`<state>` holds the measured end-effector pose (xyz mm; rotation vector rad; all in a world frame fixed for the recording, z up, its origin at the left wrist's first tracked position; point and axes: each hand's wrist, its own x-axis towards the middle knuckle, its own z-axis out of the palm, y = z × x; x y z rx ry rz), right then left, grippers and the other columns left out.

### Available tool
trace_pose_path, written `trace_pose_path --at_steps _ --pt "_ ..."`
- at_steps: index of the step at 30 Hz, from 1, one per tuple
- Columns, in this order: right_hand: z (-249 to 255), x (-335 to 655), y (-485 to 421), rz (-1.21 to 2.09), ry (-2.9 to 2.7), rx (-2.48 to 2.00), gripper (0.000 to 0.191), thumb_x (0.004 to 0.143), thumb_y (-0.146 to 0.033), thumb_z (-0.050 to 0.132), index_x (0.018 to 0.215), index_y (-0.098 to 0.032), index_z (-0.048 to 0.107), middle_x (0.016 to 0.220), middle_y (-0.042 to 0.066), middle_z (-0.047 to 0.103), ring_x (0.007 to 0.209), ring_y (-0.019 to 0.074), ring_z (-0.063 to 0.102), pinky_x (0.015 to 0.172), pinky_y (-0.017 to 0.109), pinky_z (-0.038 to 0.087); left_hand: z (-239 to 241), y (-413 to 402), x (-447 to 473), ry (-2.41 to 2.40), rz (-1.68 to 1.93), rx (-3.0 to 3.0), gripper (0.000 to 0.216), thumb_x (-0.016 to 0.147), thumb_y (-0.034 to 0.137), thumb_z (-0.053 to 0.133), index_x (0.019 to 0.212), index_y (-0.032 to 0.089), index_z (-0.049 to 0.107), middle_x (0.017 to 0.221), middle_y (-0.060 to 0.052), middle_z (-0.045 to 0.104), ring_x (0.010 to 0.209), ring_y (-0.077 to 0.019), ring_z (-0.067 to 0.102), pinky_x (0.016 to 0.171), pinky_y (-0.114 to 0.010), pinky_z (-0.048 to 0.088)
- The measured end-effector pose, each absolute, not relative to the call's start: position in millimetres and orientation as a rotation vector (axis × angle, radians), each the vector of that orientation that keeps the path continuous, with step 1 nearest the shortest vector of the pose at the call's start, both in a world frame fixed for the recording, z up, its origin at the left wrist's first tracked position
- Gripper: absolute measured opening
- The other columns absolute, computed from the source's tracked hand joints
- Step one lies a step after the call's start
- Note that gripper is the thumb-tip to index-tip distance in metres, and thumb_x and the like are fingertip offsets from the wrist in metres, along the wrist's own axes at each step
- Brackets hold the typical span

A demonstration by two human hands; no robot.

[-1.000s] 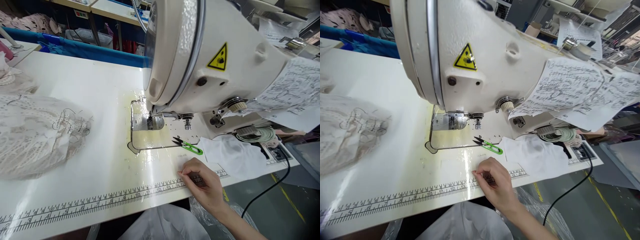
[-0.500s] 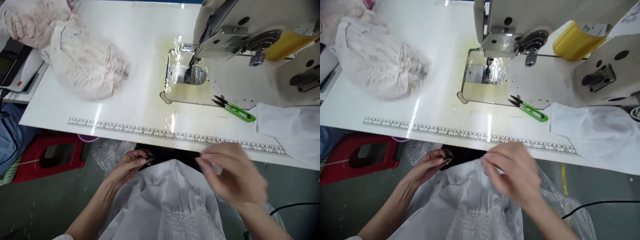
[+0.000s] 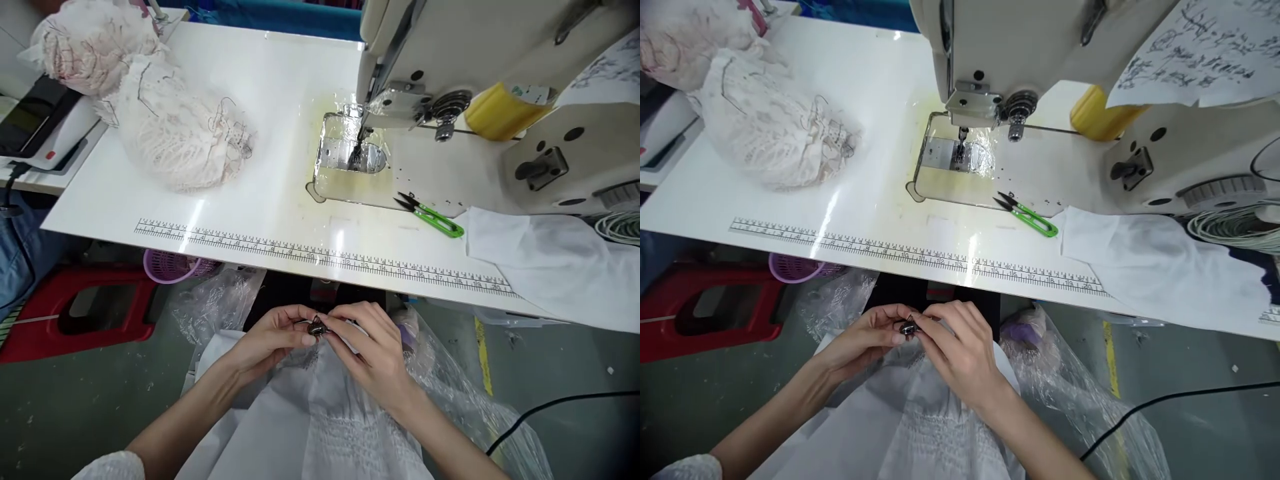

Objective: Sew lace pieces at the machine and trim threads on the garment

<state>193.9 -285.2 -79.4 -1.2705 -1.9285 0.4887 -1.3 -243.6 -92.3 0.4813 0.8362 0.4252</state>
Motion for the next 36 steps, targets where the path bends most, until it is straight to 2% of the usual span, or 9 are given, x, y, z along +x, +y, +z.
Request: trace_pose_path --at_steps 6,10,14,19,23,36 --pt "-86.2 190.1 -287.0 0.574 -1.733 -1.358 0.018 0.088 -0.014 0.063 0.100 -0.024 0.072 0.087 0.005 0.069 0.078 0.0195 0.064 0.065 0.036 0.051 -87.6 -257.2 8.7 1.036 0.658 0.952 0.019 0.081 0.032 0.075 0.096 0.020 0.071 0.097 -0.005 0.070 0.092 -0.0190 0.065 0.085 -0.032 0.052" --pt "-87.1 188.0 -287.7 0.643 -1.664 -1.375 0.016 0.088 -0.016 0.063 0.097 -0.025 0.073 0.087 0.005 0.069 0.081 0.0201 0.065 0.067 0.037 0.054 -91.4 -261.7 7.3 1.076 0.778 1.506 0.015 0.092 0.027 0.064 0.105 0.025 0.071 0.103 -0.004 0.072 0.100 -0.0203 0.066 0.088 -0.034 0.051" --pt "-87.0 187.4 -289.4 0.732 -1.601 -1.395 0.015 0.089 -0.016 0.063 0.097 -0.025 0.072 0.089 0.005 0.068 0.084 0.0203 0.066 0.069 0.036 0.056 -93.1 -260.1 6.6 1.065 0.920 1.938 0.020 0.091 0.020 0.065 0.109 0.027 0.068 0.100 -0.001 0.075 0.094 -0.0196 0.069 0.096 -0.041 0.046" --pt "-83.5 189.4 -290.6 0.861 -1.575 -1.413 0.020 0.090 -0.016 0.059 0.106 -0.025 0.066 0.100 0.007 0.065 0.093 0.0207 0.064 0.077 0.035 0.055 -89.2 -258.0 6.8 1.142 0.929 2.178 0.018 0.088 0.016 0.066 0.104 0.025 0.066 0.101 -0.001 0.074 0.100 -0.0209 0.067 0.101 -0.045 0.042" --pt "-77.8 188.5 -290.5 0.959 -1.449 -1.454 0.017 0.090 -0.018 0.058 0.106 -0.024 0.058 0.101 0.007 0.063 0.093 0.0202 0.061 0.077 0.035 0.052 -87.6 -258.7 6.0 1.151 0.917 2.342 0.019 0.086 0.014 0.068 0.102 0.023 0.064 0.103 -0.001 0.074 0.102 -0.0212 0.067 0.103 -0.046 0.040" --pt "-74.4 183.6 -284.5 1.179 -1.358 -1.441 0.018 0.085 -0.014 0.058 0.099 -0.024 0.054 0.106 0.005 0.059 0.103 0.0201 0.057 0.087 0.036 0.046 -84.7 -259.5 7.5 1.140 0.887 2.558 0.016 0.089 0.014 0.065 0.103 0.019 0.065 0.105 -0.001 0.075 0.103 -0.0215 0.067 0.106 -0.049 0.036"
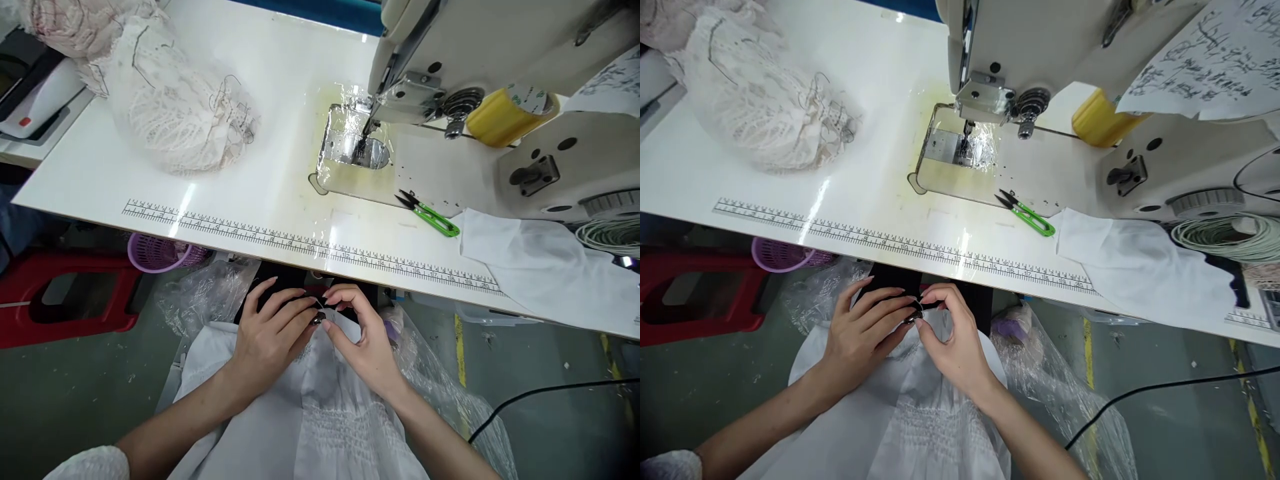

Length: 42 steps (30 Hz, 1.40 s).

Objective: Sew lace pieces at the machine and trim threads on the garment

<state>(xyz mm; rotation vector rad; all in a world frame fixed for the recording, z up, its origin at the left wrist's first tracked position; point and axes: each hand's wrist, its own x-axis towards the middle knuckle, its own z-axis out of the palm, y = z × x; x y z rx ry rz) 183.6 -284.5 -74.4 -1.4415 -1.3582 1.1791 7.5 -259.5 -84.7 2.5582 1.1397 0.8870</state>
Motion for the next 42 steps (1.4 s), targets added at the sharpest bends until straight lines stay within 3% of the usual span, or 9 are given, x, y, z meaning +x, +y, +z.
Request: trace_pose_path --at_steps 6,19,26,42 --pt "-77.1 184.2 -282.7 1.314 -1.240 -1.439 0.019 0.082 -0.015 0.061 0.097 -0.025 0.054 0.108 0.003 0.059 0.106 0.0202 0.056 0.087 0.035 0.043 -85.3 -259.0 8.2 1.090 0.964 2.639 0.016 0.086 0.009 0.068 0.102 0.015 0.067 0.103 -0.002 0.076 0.102 -0.0211 0.069 0.107 -0.048 0.037" --pt "-82.4 161.3 -300.7 1.357 -0.765 -1.461 0.024 0.086 -0.026 0.063 0.108 -0.030 0.055 0.136 0.002 0.050 0.129 0.0207 0.047 0.112 0.042 0.035 -93.2 -260.6 9.6 1.052 0.971 2.798 0.016 0.088 0.006 0.063 0.103 0.009 0.067 0.110 -0.006 0.074 0.112 -0.0222 0.065 0.118 -0.048 0.027" --pt "-86.0 152.8 -306.6 1.393 -0.621 -1.463 0.032 0.086 -0.032 0.063 0.117 -0.032 0.054 0.132 0.002 0.052 0.131 0.0216 0.044 0.114 0.046 0.033 -93.6 -260.8 9.1 1.030 0.979 2.837 0.016 0.087 0.005 0.063 0.103 0.007 0.068 0.109 -0.007 0.074 0.113 -0.0219 0.065 0.119 -0.048 0.026" --pt "-83.6 151.9 -309.2 1.365 -0.644 -1.440 0.032 0.089 -0.034 0.061 0.120 -0.033 0.053 0.134 0.000 0.050 0.132 0.0194 0.042 0.116 0.042 0.031 -90.9 -259.7 12.4 1.087 1.000 2.725 0.017 0.087 0.005 0.064 0.103 0.012 0.066 0.106 -0.004 0.075 0.107 -0.0216 0.067 0.113 -0.048 0.032"
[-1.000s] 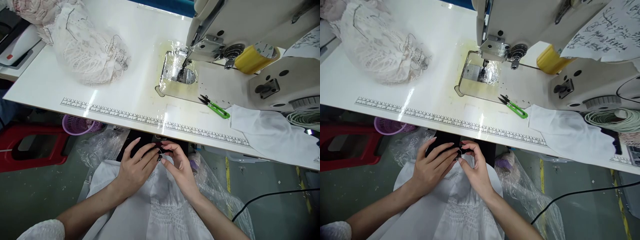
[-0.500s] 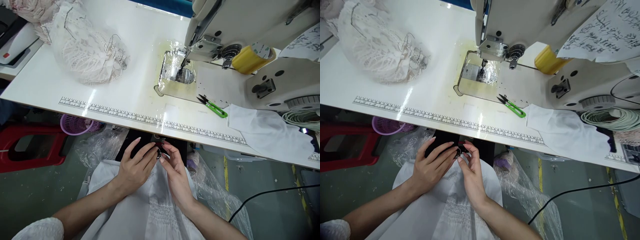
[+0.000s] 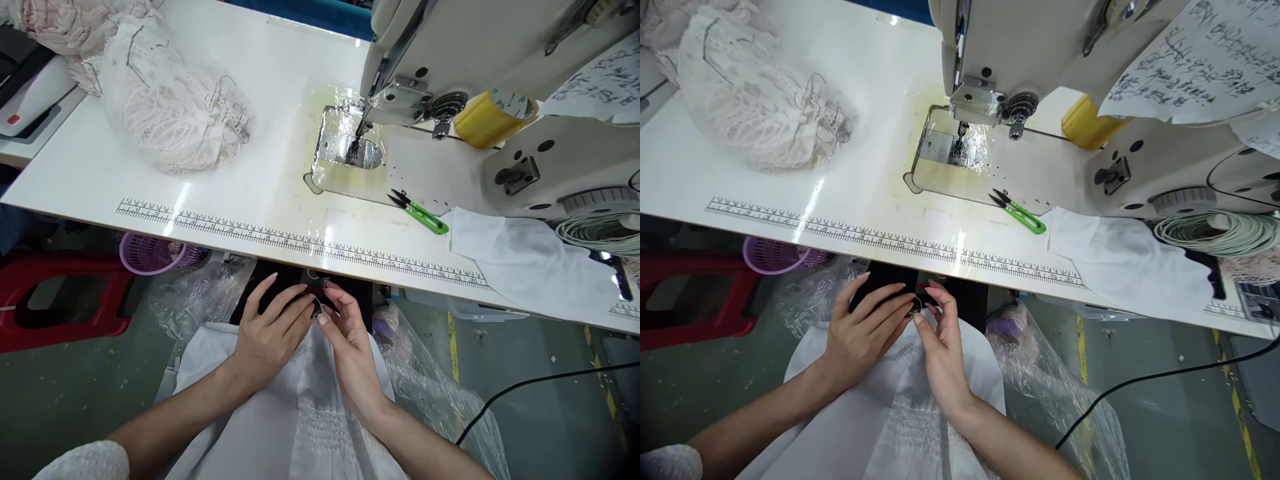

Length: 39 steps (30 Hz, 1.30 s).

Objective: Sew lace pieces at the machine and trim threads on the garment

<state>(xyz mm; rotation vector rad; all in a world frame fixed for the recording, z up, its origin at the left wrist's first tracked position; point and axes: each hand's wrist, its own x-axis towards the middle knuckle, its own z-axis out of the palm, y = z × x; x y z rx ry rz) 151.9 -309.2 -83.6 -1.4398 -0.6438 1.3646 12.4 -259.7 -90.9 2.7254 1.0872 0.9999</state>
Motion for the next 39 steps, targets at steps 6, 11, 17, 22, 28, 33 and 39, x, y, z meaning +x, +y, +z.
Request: trace_pose_path --at_steps 6,11,17,22,28,33,39 --pt "-74.2 160.7 -309.6 1.235 -0.851 -1.482 0.027 0.092 -0.032 0.057 0.119 -0.030 0.052 0.138 0.004 0.048 0.129 0.0219 0.045 0.109 0.043 0.037 -82.6 -255.4 12.4 1.141 0.982 2.545 0.014 0.090 0.011 0.064 0.102 0.017 0.067 0.103 0.000 0.076 0.103 -0.0207 0.068 0.109 -0.049 0.034" --pt "-73.9 177.2 -303.6 1.295 -1.182 -1.488 0.037 0.093 -0.022 0.050 0.128 -0.031 0.053 0.103 0.004 0.061 0.086 0.0178 0.058 0.080 0.036 0.050 -82.1 -256.6 10.7 1.126 0.970 2.469 0.017 0.090 0.011 0.063 0.104 0.020 0.067 0.105 0.000 0.075 0.105 -0.0208 0.067 0.109 -0.050 0.034" --pt "-79.7 191.1 -296.8 1.371 -1.402 -1.495 0.048 0.089 -0.018 0.053 0.134 -0.032 0.049 0.101 0.003 0.063 0.083 0.0173 0.060 0.073 0.033 0.051 -84.6 -259.4 9.4 1.129 0.969 2.359 0.015 0.091 0.015 0.064 0.103 0.023 0.067 0.103 0.002 0.075 0.104 -0.0202 0.067 0.108 -0.050 0.035" --pt "-80.2 193.9 -294.0 1.377 -1.414 -1.541 0.035 0.087 -0.024 0.062 0.121 -0.030 0.059 0.095 0.001 0.066 0.085 0.0178 0.063 0.074 0.032 0.052 -86.8 -261.3 7.3 1.140 0.915 2.249 0.012 0.091 0.018 0.065 0.101 0.024 0.069 0.103 0.001 0.075 0.105 -0.0205 0.066 0.107 -0.050 0.036" --pt "-82.6 194.9 -297.0 1.229 -1.427 -1.548 0.022 0.087 -0.026 0.065 0.109 -0.027 0.064 0.087 0.001 0.064 0.079 0.0176 0.062 0.071 0.032 0.051 -88.6 -260.3 4.4 1.132 0.860 2.153 0.014 0.091 0.022 0.064 0.105 0.025 0.069 0.102 0.000 0.075 0.102 -0.0203 0.066 0.105 -0.049 0.037" --pt "-82.0 193.8 -297.8 1.159 -1.488 -1.541 0.015 0.088 -0.027 0.064 0.103 -0.026 0.065 0.094 0.004 0.061 0.079 0.0169 0.060 0.062 0.028 0.050 -87.0 -261.4 4.8 1.131 0.863 2.176 0.013 0.091 0.022 0.065 0.103 0.025 0.069 0.104 0.000 0.075 0.105 -0.0215 0.065 0.105 -0.050 0.037" --pt "-79.0 197.4 -297.9 1.155 -1.557 -1.502 0.013 0.093 -0.028 0.055 0.087 -0.025 0.066 0.092 0.005 0.062 0.077 0.0173 0.059 0.055 0.027 0.046 -84.6 -264.6 7.9 1.162 0.898 2.237 0.012 0.090 0.020 0.065 0.100 0.025 0.071 0.106 -0.001 0.075 0.106 -0.0226 0.065 0.105 -0.052 0.039"
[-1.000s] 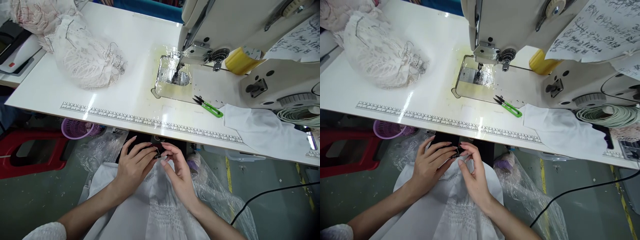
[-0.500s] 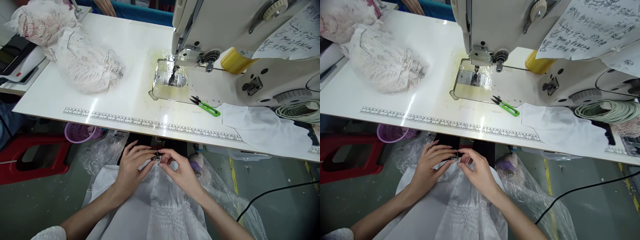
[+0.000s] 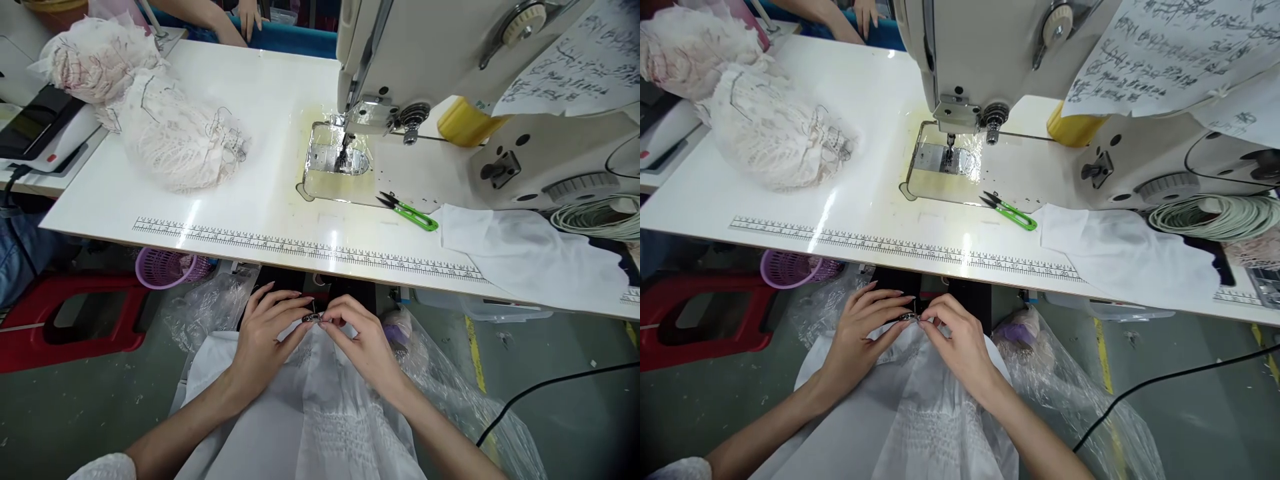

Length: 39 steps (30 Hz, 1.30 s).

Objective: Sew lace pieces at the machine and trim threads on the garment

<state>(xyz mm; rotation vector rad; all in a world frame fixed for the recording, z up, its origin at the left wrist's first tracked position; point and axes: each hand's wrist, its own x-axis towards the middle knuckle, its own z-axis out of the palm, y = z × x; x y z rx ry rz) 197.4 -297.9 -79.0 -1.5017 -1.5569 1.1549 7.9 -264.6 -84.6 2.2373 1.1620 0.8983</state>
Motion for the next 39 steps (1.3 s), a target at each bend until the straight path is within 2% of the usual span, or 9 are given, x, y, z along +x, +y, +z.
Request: trace_pose_path --at_steps 3,8,12,14,18,25,32,39 --pt "-76.8 201.0 -299.8 1.189 -1.558 -1.482 0.013 0.093 -0.027 0.054 0.084 -0.024 0.063 0.091 0.005 0.061 0.078 0.0173 0.058 0.054 0.027 0.044 -85.7 -265.3 7.1 1.150 0.887 2.232 0.012 0.090 0.020 0.065 0.100 0.025 0.070 0.106 -0.001 0.075 0.106 -0.0224 0.065 0.105 -0.052 0.038" --pt "-73.6 205.3 -304.5 1.229 -1.488 -1.440 0.012 0.096 -0.027 0.052 0.087 -0.024 0.059 0.096 0.006 0.059 0.080 0.0171 0.057 0.065 0.030 0.047 -86.3 -266.0 3.9 1.097 0.746 2.053 0.011 0.090 0.025 0.066 0.100 0.026 0.071 0.106 -0.002 0.074 0.106 -0.0222 0.066 0.106 -0.051 0.042" --pt "-72.1 205.0 -306.3 1.224 -1.431 -1.420 0.012 0.097 -0.030 0.051 0.088 -0.024 0.058 0.097 0.005 0.059 0.085 0.0183 0.058 0.069 0.031 0.049 -84.2 -264.6 2.2 0.987 0.646 1.775 0.012 0.091 0.025 0.063 0.097 0.023 0.073 0.103 -0.006 0.075 0.101 -0.0222 0.069 0.089 -0.039 0.057" --pt "-70.8 203.8 -306.4 1.227 -1.388 -1.400 0.013 0.097 -0.031 0.051 0.088 -0.024 0.057 0.096 0.005 0.059 0.088 0.0190 0.058 0.070 0.032 0.049 -84.4 -263.4 1.5 0.925 0.598 1.632 0.013 0.093 0.024 0.060 0.096 0.021 0.072 0.102 -0.007 0.075 0.098 -0.0224 0.070 0.081 -0.035 0.060" --pt "-64.7 201.4 -305.7 1.221 -1.344 -1.345 0.011 0.097 -0.028 0.052 0.087 -0.024 0.057 0.097 0.005 0.058 0.089 0.0186 0.058 0.073 0.032 0.048 -89.3 -262.1 0.9 0.808 0.527 1.380 0.015 0.094 0.025 0.056 0.095 0.021 0.070 0.104 -0.009 0.074 0.097 -0.0227 0.070 0.083 -0.036 0.059" --pt "-47.8 201.3 -307.6 1.147 -1.462 -1.343 0.008 0.096 -0.021 0.053 0.091 -0.025 0.057 0.098 0.004 0.057 0.091 0.0184 0.058 0.074 0.032 0.048 -99.7 -263.6 3.8 0.737 0.530 1.111 0.017 0.084 0.037 0.070 0.088 0.020 0.069 0.093 -0.007 0.071 0.087 -0.0199 0.067 0.081 -0.035 0.056" --pt "-36.7 202.6 -309.0 1.049 -1.530 -1.388 0.009 0.095 -0.018 0.053 0.092 -0.025 0.057 0.098 0.005 0.058 0.089 0.0198 0.058 0.073 0.034 0.048 -102.5 -263.3 -0.2 0.730 0.553 1.132 0.010 0.085 0.029 0.069 0.092 0.022 0.070 0.101 -0.006 0.072 0.098 -0.0208 0.066 0.092 -0.037 0.052" --pt "-31.8 203.8 -307.8 0.944 -1.532 -1.344 0.013 0.092 -0.012 0.054 0.093 -0.023 0.059 0.096 0.006 0.057 0.092 0.0203 0.056 0.076 0.035 0.047 -102.6 -263.0 -4.7 0.753 0.522 1.077 0.012 0.083 0.027 0.073 0.094 0.022 0.072 0.103 -0.005 0.071 0.100 -0.0208 0.064 0.094 -0.036 0.048"
